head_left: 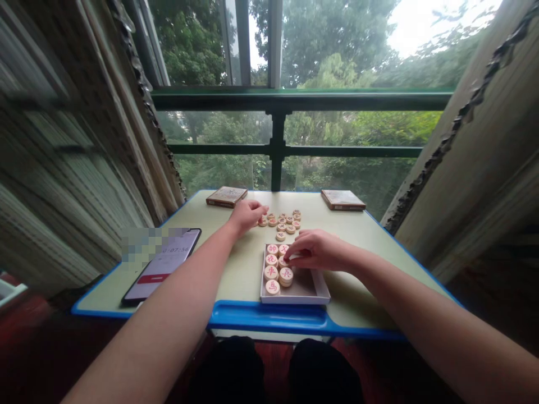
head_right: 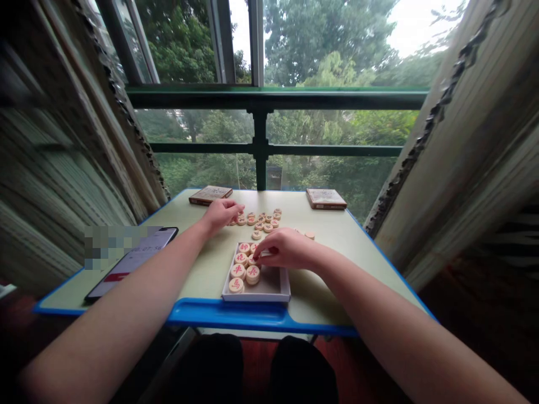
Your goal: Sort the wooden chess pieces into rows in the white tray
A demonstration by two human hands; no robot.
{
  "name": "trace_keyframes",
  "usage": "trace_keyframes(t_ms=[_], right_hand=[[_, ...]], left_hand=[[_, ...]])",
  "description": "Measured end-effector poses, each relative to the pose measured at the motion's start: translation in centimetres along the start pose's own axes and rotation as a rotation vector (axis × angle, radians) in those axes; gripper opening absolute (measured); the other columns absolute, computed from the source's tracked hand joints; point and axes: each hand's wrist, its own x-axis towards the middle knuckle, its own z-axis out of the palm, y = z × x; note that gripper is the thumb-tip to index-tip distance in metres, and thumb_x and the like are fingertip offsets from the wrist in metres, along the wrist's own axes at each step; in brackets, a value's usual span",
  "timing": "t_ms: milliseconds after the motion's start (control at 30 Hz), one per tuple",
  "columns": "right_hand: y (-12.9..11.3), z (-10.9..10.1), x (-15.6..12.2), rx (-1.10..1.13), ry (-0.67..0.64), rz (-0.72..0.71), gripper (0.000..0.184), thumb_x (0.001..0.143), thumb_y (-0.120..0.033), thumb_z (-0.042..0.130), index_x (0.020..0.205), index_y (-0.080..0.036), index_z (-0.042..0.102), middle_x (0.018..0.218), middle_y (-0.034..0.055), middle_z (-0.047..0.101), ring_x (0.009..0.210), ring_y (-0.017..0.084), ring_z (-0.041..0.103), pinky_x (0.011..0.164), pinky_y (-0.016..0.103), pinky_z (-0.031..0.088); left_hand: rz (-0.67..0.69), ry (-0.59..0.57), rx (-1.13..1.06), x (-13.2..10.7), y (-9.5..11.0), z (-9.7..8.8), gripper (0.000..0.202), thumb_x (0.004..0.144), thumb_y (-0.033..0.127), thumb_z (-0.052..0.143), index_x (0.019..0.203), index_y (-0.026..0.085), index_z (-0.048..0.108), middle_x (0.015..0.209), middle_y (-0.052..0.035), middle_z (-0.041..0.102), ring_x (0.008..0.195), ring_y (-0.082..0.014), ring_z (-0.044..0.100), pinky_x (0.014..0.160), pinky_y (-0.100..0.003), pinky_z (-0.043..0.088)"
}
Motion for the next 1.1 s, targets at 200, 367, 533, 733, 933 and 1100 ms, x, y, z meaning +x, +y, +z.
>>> trace_keyframes(t_ms=[200, 367, 533, 733, 933, 1100], right_hand=[[0.5, -0.4, -0.1, 0.057, 0.053, 0.060, 0.018, 0.077, -0.020, 0.058, 0.089, -0.017, 0.071, 0.068, 0.0019, 0.061, 0.060, 0.011, 0.050, 0.056, 0.022, 0.039], [4.3, -0.1, 0.5, -0.161, 0.419, 0.248, 0.023, 0.080, -0.021, 0.054, 0.096, -0.017, 0.069, 0.088, 0.0078, 0.063, 0.082, 0.019, 0.054, 0.079, 0.032, 0.042], [7.1, 0.3, 0.6, -0.298, 0.330, 0.355, 0.023, 0.083, -0.024, 0.052, 0.095, -0.021, 0.071, 0.098, 0.0085, 0.064, 0.090, 0.022, 0.054, 0.088, 0.037, 0.038], [6.6, 0.2, 0.8, -0.235, 0.329, 0.375, 0.025, 0.084, -0.023, 0.050, 0.101, -0.021, 0.069, 0.105, 0.0077, 0.065, 0.095, 0.021, 0.055, 0.090, 0.034, 0.038], [6.5, 0.2, 0.9, -0.233, 0.310, 0.408, 0.020, 0.080, -0.033, 0.057, 0.080, -0.019, 0.070, 0.087, 0.0066, 0.067, 0.084, 0.020, 0.056, 0.078, 0.031, 0.042], [6.7, 0.5, 0.8, -0.194, 0.353, 0.483, 0.017, 0.076, -0.035, 0.061, 0.080, -0.020, 0.068, 0.078, 0.0039, 0.067, 0.080, 0.019, 0.055, 0.070, 0.028, 0.042]], left_hand=[[-0.003, 0.012, -0.009, -0.1, 0.2, -0.1, 0.025, 0.066, 0.036, 0.059, 0.060, 0.013, 0.062, 0.043, 0.0020, 0.053, 0.038, -0.0053, 0.038, 0.041, -0.019, 0.029], [-0.007, -0.005, -0.017, -0.3, 0.5, -0.1, 0.025, 0.066, 0.037, 0.060, 0.059, 0.013, 0.061, 0.043, 0.0019, 0.052, 0.038, -0.0059, 0.039, 0.041, -0.020, 0.031], [0.003, -0.043, 0.048, -0.7, 0.6, 0.3, 0.025, 0.066, 0.038, 0.062, 0.062, 0.013, 0.063, 0.045, 0.0012, 0.054, 0.042, -0.0077, 0.045, 0.046, -0.021, 0.036], [0.220, -0.185, 0.332, -0.8, -0.1, 0.8, 0.023, 0.069, 0.033, 0.060, 0.077, 0.014, 0.071, 0.072, -0.0047, 0.065, 0.067, -0.0148, 0.058, 0.065, -0.026, 0.046], [0.359, -0.139, 0.582, -0.1, -1.4, 0.8, 0.026, 0.074, 0.022, 0.053, 0.092, 0.018, 0.072, 0.098, -0.0074, 0.061, 0.086, -0.0180, 0.059, 0.083, -0.028, 0.046], [0.396, -0.099, 0.680, 0.2, -1.5, 0.6, 0.034, 0.072, 0.012, 0.050, 0.098, 0.019, 0.070, 0.100, -0.0068, 0.063, 0.095, -0.0198, 0.057, 0.091, -0.030, 0.043]])
